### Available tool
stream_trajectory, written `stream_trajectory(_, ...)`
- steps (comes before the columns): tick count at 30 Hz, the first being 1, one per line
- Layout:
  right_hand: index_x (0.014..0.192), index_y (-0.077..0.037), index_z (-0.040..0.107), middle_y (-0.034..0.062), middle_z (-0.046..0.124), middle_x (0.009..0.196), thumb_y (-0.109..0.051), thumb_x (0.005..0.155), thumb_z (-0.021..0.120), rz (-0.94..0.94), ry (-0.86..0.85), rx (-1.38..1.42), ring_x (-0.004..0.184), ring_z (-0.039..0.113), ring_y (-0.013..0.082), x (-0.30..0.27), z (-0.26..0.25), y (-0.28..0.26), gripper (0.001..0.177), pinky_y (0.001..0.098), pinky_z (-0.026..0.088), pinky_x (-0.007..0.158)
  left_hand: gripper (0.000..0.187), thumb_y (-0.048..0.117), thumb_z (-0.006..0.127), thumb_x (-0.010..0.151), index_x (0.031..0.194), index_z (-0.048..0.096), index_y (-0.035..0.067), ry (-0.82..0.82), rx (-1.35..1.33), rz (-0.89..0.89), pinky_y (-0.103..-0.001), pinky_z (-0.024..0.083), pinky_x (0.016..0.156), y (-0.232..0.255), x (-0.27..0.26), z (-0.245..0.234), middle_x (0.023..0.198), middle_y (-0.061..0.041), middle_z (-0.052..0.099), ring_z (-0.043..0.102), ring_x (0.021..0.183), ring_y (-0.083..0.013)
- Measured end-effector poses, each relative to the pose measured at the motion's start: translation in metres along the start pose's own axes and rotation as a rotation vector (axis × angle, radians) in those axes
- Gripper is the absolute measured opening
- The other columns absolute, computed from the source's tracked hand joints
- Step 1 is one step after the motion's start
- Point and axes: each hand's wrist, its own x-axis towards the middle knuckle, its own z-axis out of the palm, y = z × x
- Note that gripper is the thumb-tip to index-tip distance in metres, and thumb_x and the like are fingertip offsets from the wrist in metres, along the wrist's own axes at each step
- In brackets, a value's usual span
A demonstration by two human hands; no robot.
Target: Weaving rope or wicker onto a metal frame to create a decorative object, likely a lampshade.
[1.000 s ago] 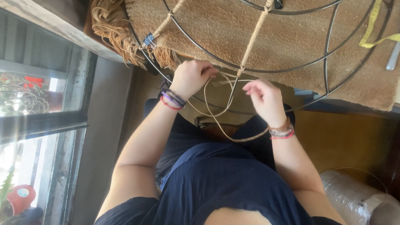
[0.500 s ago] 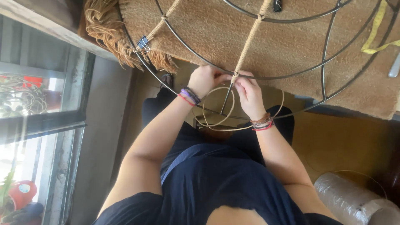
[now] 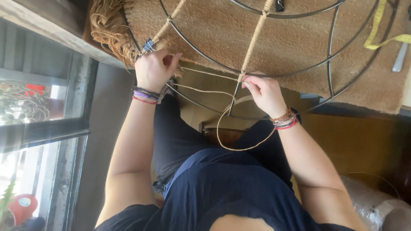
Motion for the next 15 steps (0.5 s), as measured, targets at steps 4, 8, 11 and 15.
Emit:
stream_trajectory(4, 0.092, -0.011, 0.077, 0.008, 0.077, 0.09, -0.008, 0.1, 0.07, 0.036, 0.06, 0.051, 0.093, 0.073, 0.0332, -0.01, 0.015, 0.015, 0.012, 0.04, 0.055, 0.086, 0.045, 0.06, 0.066, 0.099, 0.068, 0.055, 0.028, 0.165, 0.057, 0.173, -0.033, 0.052, 0.054, 0.03, -0.007, -0.01, 0.062, 0.008, 0.06, 0.069, 0.056, -0.0187)
stream_trajectory(8, 0.103, -0.011, 0.076, 0.0095, 0.076, 0.095, -0.013, 0.103, 0.069, 0.118, 0.117, 0.069, 0.094, 0.071, 0.0346, -0.013, 0.023, 0.011, 0.008, 0.0445, 0.055, 0.086, 0.032, 0.045, 0.069, 0.094, 0.113, 0.066, 0.02, 0.138, -0.033, 0.382, -0.047, 0.042, 0.092, 0.116, -0.036, -0.048, 0.106, -0.002, 0.059, 0.059, 0.103, -0.0282)
stream_trajectory(11, 0.106, -0.008, 0.075, 0.014, 0.075, 0.099, -0.01, 0.103, 0.069, 0.14, 0.151, 0.082, 0.097, 0.07, 0.0388, -0.017, 0.024, 0.005, 0.008, 0.0474, 0.055, 0.085, 0.043, 0.056, 0.053, 0.098, 0.104, 0.065, 0.015, 0.031, -0.255, 0.432, -0.044, 0.045, 0.084, 0.163, -0.059, -0.051, 0.092, -0.003, 0.059, 0.064, 0.089, -0.0272)
stream_trajectory(15, 0.104, -0.011, 0.077, 0.0109, 0.074, 0.09, -0.011, 0.104, 0.069, 0.138, 0.151, 0.054, 0.092, 0.071, 0.0367, -0.021, 0.018, 0.007, 0.008, 0.0452, 0.056, 0.082, 0.031, 0.045, 0.075, 0.078, 0.081, 0.063, 0.016, -0.064, -0.291, 0.51, -0.038, 0.041, 0.071, 0.184, -0.072, -0.023, 0.081, 0.0, 0.057, 0.062, 0.076, -0.024)
